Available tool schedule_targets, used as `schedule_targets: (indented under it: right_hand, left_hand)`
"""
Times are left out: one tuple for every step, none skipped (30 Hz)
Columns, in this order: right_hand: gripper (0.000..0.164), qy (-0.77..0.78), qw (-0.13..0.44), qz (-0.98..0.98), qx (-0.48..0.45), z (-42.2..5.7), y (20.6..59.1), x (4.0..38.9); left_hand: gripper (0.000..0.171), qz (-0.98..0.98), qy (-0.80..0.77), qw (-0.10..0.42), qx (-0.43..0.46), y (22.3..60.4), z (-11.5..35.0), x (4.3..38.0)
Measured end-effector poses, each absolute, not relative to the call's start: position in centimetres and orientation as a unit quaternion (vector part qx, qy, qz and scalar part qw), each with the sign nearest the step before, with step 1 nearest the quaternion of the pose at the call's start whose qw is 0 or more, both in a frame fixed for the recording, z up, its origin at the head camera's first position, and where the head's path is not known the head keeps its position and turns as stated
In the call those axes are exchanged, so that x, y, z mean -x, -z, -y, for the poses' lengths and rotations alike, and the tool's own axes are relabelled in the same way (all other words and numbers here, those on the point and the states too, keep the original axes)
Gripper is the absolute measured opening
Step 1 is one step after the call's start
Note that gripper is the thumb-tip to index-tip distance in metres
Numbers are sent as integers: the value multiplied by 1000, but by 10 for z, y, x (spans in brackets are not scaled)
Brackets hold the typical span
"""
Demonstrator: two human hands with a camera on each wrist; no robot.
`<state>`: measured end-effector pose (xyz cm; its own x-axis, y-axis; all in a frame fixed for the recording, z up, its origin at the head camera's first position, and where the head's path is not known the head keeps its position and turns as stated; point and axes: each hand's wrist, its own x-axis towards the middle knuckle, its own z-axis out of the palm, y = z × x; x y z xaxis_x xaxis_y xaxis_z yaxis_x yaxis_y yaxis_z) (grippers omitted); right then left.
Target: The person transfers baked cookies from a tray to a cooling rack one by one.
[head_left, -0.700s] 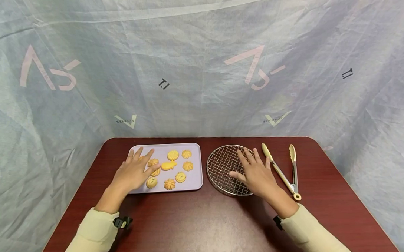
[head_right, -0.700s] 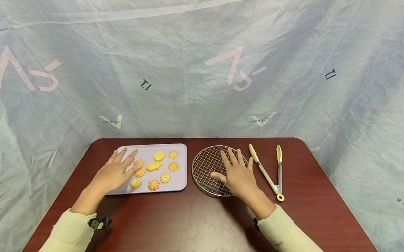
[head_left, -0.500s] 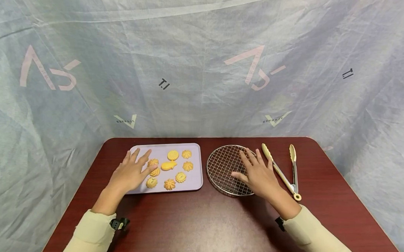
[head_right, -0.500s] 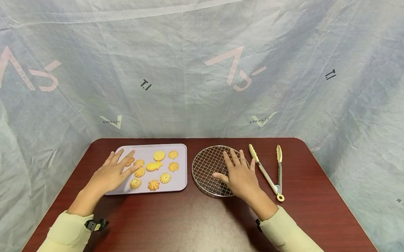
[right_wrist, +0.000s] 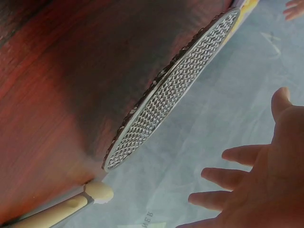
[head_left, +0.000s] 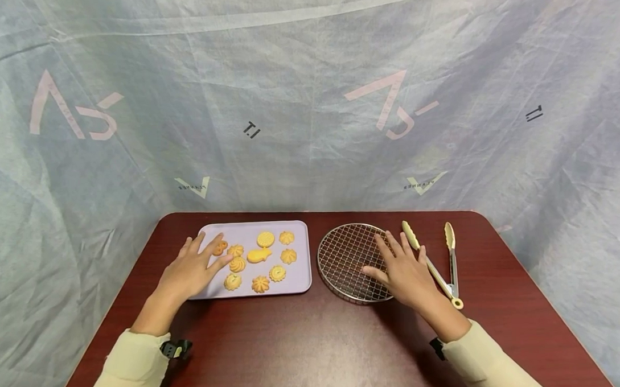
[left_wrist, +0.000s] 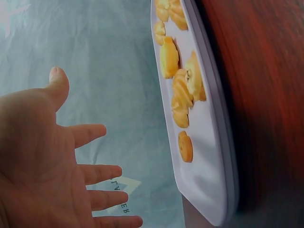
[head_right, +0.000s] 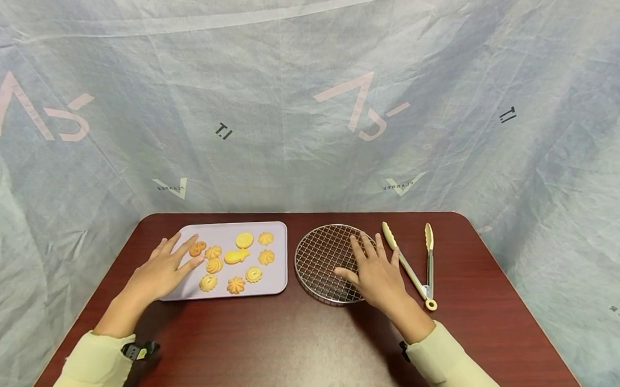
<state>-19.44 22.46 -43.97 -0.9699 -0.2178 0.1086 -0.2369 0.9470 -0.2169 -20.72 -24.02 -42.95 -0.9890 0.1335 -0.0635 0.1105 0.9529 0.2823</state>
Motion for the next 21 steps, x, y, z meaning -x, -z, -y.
schedule_targets:
  right_hand:
    - [89, -116, 41, 986, -114, -225, 440, 194]
    - [89, -115, 43, 986, -115, -226, 440, 194]
    - [89, -114, 41, 986, -113, -227, 440, 194]
    - [89, -113, 42, 986, -113, -227, 440, 194]
    - [89, -112, 43, 986, -112, -228, 440, 194]
    - [89, -108, 46, 987, -114, -229, 441, 194]
    - [89, -106, 48, 987, -113, -230, 441, 194]
    - [90, -105, 50, 987, -113, -230, 440, 194]
    - [90, -106, 50, 987, -112, -231, 440, 193]
    - [90, -106, 52, 987, -113, -232, 440, 194]
    - [91, -107, 53, 986, -113, -233, 440, 194]
    - [91, -107, 54, 986, -113, -234, 440, 194]
    - [91, -108, 54, 986, -112, -235, 441, 194]
    - [91, -109, 55, 986, -112, -236, 441, 194]
    - [90, -110, 55, 986, -113, -237, 441, 193]
    - [90, -109, 54, 986, -112, -238, 441, 193]
    - [89, -110, 54, 986, -112, -239, 442, 193]
    - [88, -110, 54, 986, -111, -240, 442, 193]
    - [87, -112, 55, 986, -111, -240, 442, 193]
    - [87, -113, 54, 986, -110, -241, 442, 192]
    - [87, -115, 55, 986, -109, -242, 442, 192]
  left_hand:
    - [82, -987, -142, 41, -61, 430, 241, 207]
    - [81, -987, -144, 42, -60, 430, 242, 206]
    - [80, -987, -146, 42, -58, 431, 244, 206]
    - [79, -986, -148, 43, -57, 432, 245, 206]
    - [79, -986, -150, 43, -55, 432, 247, 205]
    - [79, -986, -152, 45, -53, 433, 248, 205]
    - [79, -986, -154, 46, -51, 434, 250, 204]
    - [80, -985, -155, 47, -50, 435, 251, 203]
    - [81, -985, -156, 48, -49, 436, 253, 203]
    - [82, -985, -155, 49, -49, 437, 254, 202]
    - [83, -985, -155, 49, -48, 437, 255, 202]
    - [82, -985, -157, 49, -48, 438, 256, 201]
    - [83, -985, -158, 48, -47, 439, 257, 201]
    - [83, -985, -159, 48, -45, 439, 258, 200]
    - [82, -985, -160, 49, -43, 440, 259, 200]
    - [82, -985, -162, 49, -41, 440, 260, 199]
    - [81, -984, -165, 50, -38, 441, 260, 199]
    - [81, -984, -166, 51, -36, 441, 261, 198]
    - [81, -984, -167, 52, -35, 442, 262, 198]
    - [81, -984, -168, 53, -34, 442, 262, 197]
    - [81, -984, -170, 53, -32, 443, 263, 197]
